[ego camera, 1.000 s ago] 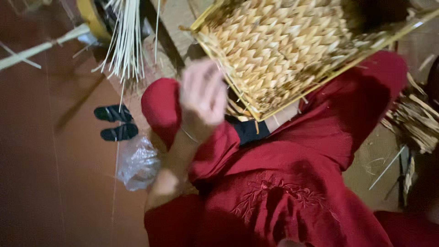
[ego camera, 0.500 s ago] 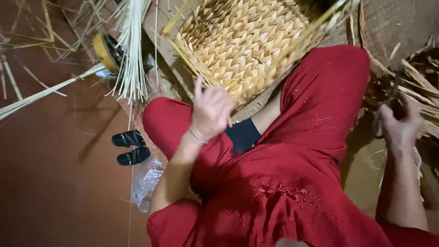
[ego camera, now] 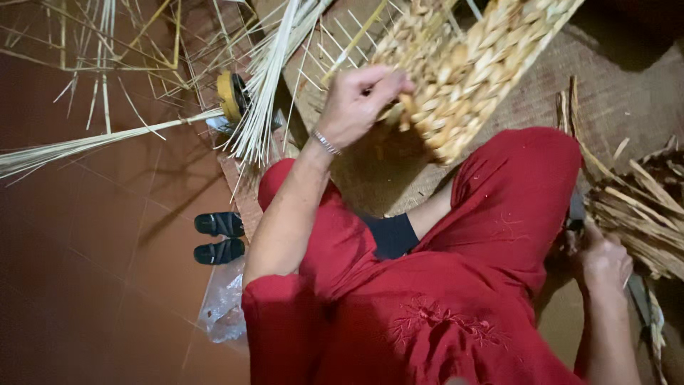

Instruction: The person sits on a mat and uses shears to trim excess palm fibers from the rim of a woven basket. They then pick up a separate palm fiber strip and weave it into the basket's edge to reinforce the rim.

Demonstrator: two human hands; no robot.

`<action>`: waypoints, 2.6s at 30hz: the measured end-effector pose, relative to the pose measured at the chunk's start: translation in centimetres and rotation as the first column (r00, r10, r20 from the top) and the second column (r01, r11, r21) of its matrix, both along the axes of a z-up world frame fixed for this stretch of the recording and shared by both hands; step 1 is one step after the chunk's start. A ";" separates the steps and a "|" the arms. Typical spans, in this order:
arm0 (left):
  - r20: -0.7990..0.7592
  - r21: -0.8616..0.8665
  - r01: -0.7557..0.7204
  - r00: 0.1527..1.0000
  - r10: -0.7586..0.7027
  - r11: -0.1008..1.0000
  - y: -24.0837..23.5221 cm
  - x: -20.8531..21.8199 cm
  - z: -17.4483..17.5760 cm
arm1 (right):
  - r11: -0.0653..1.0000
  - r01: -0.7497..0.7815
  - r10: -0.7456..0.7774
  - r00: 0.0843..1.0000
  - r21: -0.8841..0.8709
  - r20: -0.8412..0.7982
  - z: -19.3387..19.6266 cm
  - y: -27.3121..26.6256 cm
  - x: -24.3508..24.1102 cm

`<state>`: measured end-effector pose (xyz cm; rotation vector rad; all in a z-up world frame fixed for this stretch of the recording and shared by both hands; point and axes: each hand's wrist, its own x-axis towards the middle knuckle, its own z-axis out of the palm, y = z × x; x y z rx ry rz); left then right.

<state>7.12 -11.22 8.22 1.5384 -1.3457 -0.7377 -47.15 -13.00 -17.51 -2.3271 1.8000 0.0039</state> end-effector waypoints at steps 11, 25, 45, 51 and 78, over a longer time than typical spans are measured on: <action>0.080 -0.119 0.000 0.997 0.010 0.993 -5.8 -5.8 5.0 | 0.848 -0.317 0.528 0.576 -0.425 0.623 20.1 -4.0 19.6; 0.048 -0.302 0.109 0.994 -0.099 0.947 -7.2 1.1 3.2 | 0.977 -0.065 0.215 0.282 -0.205 0.935 20.7 -4.9 22.0; -0.392 0.080 -0.362 0.845 0.363 0.929 5.1 -1.7 -12.2 | 0.926 -0.102 0.375 0.351 -0.363 0.858 21.6 -3.2 23.7; -0.359 -0.116 -0.557 0.796 0.488 0.823 6.3 2.7 -13.6 | 0.831 -0.225 0.551 0.462 -0.509 0.695 22.5 -2.0 27.8; -0.607 0.325 -0.509 0.534 0.589 0.797 10.8 12.6 -27.1 | 0.873 -0.438 -0.273 -0.081 0.212 0.958 12.4 -15.0 30.3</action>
